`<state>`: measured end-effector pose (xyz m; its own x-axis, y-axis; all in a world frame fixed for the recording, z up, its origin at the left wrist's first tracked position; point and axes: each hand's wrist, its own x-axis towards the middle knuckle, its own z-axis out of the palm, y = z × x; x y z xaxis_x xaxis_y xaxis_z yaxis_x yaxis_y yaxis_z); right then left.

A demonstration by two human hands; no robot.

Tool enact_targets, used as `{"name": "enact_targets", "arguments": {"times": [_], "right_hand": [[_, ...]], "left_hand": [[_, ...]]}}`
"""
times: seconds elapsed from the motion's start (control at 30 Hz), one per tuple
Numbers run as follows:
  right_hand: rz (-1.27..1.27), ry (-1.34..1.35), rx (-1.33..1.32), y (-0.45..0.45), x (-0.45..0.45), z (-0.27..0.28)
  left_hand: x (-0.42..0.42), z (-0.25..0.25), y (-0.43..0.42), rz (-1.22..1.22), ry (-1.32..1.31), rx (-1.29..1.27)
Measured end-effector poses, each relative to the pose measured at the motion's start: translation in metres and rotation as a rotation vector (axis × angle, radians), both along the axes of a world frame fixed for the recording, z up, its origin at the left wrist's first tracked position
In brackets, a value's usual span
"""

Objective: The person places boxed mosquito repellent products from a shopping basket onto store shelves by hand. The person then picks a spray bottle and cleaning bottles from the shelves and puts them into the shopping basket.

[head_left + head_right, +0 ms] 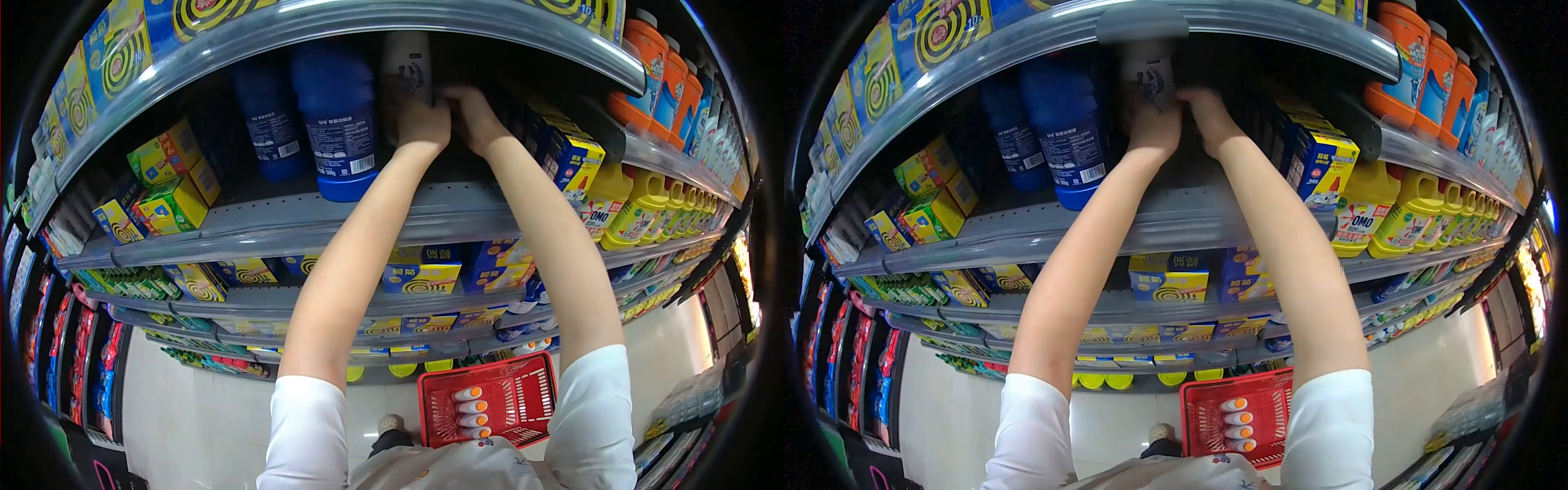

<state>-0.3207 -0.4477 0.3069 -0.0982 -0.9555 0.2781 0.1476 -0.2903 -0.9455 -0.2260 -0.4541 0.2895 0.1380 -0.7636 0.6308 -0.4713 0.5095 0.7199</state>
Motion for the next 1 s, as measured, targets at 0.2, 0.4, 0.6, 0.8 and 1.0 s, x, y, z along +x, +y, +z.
{"name": "enact_targets", "arguments": {"times": [0.2,0.4,0.6,0.8,1.0], "right_hand": [[0.119,-0.023,-0.105,-0.056,-0.003,-0.019],[0.037,0.127,-0.087,-0.008,0.005,-0.006],[-0.034,0.249,-0.132,0.008,-0.009,-0.003],[-0.205,0.174,-0.058,0.035,-0.007,0.001],[-0.244,-0.005,0.012,0.067,-0.010,0.000]], "left_hand": [[0.004,0.001,0.006,-0.218,0.034,0.114],[-0.008,-0.018,-0.008,-0.001,-0.163,0.103],[-0.005,-0.002,0.018,-0.124,-0.074,0.276],[-0.004,0.011,0.044,-0.071,-0.333,0.315],[0.009,0.017,0.077,-0.122,-0.369,0.274]]}}
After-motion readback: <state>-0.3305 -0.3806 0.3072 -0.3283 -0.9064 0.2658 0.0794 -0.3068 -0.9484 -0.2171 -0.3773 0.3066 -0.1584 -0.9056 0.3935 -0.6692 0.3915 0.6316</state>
